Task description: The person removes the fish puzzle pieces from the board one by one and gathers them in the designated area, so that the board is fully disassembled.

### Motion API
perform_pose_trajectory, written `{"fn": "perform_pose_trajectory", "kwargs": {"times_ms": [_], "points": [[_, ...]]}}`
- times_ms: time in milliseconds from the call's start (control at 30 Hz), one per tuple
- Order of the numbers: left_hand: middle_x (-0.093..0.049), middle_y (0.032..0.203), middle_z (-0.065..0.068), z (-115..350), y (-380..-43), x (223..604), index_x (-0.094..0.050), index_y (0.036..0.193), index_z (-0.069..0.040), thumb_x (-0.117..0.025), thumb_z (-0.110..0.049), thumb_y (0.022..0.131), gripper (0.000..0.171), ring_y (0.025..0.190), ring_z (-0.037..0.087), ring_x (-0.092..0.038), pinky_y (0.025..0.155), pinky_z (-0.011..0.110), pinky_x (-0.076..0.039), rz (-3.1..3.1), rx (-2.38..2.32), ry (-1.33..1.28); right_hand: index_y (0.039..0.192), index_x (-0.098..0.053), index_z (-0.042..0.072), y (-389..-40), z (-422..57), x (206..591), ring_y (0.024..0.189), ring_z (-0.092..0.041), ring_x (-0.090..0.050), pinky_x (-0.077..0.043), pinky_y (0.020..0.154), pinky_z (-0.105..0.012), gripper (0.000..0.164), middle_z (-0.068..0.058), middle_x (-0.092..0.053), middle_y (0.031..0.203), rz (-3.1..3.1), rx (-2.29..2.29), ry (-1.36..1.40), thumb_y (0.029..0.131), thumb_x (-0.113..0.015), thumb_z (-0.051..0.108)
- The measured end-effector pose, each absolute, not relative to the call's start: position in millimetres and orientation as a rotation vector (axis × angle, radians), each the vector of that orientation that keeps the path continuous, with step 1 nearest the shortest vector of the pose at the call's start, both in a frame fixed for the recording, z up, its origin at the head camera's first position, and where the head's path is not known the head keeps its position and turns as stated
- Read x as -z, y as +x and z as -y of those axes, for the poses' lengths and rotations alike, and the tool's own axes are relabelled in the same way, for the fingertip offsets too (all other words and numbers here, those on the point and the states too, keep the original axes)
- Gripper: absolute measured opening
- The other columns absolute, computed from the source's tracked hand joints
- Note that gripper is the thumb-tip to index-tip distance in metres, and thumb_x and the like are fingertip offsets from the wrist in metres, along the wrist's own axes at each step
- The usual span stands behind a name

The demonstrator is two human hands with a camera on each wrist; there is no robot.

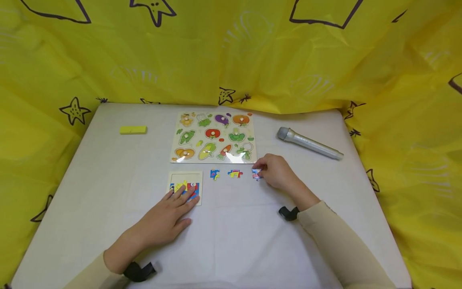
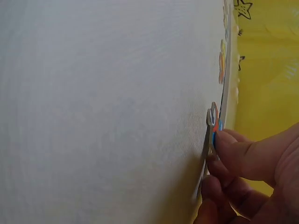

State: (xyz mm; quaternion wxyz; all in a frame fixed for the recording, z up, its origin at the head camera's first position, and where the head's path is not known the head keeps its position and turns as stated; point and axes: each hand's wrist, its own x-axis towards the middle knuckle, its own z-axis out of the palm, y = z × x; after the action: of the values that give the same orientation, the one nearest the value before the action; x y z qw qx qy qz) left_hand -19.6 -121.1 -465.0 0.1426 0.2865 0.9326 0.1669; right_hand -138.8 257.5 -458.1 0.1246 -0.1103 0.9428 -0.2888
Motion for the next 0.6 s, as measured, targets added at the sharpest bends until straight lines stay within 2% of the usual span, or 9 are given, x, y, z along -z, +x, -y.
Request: {"fn": "perform_pose_trajectory", "kwargs": {"times_ms": [200,467,600], "points": [[-0.033,0.177,0.008,120.8,-18.7,463.7,-0.045,0.165,-0.017,-0.065,-0.036,0.107,0.064,0.167,0.041,-0.023,0.135,0.064,-0.021,-2.684,-0.492,0.822,0.11,-0.081,0.01,-135.9,-251.6,456.8,0.095,-0.026,-0.064,-0.054,0.088,-0.043,0.02,-0.007,-0.068,0.102,-2.807,0.685,-0.362,0.094,-0.075,0.0],[-0.038,0.175,0.011,116.5,-19.1,461.1,-0.049,0.163,-0.015,-0.064,-0.033,0.107,0.06,0.166,0.043,-0.024,0.133,0.067,-0.022,-2.685,-0.519,0.797,0.11,-0.081,0.01,-133.7,-246.3,458.4,0.092,-0.025,-0.063,-0.052,0.083,-0.04,0.022,-0.007,-0.067,0.1,-2.861,0.727,-0.394,0.092,-0.074,-0.001],[-0.041,0.174,0.008,115.6,-21.6,460.9,-0.054,0.16,-0.015,-0.065,-0.029,0.107,0.056,0.165,0.042,-0.028,0.132,0.067,-0.025,-2.693,-0.561,0.76,0.111,-0.081,0.011,-132.4,-237.5,455.3,0.089,-0.023,-0.061,-0.05,0.082,-0.037,0.02,-0.005,-0.067,0.099,-2.842,0.773,-0.414,0.093,-0.077,0.003]]}}
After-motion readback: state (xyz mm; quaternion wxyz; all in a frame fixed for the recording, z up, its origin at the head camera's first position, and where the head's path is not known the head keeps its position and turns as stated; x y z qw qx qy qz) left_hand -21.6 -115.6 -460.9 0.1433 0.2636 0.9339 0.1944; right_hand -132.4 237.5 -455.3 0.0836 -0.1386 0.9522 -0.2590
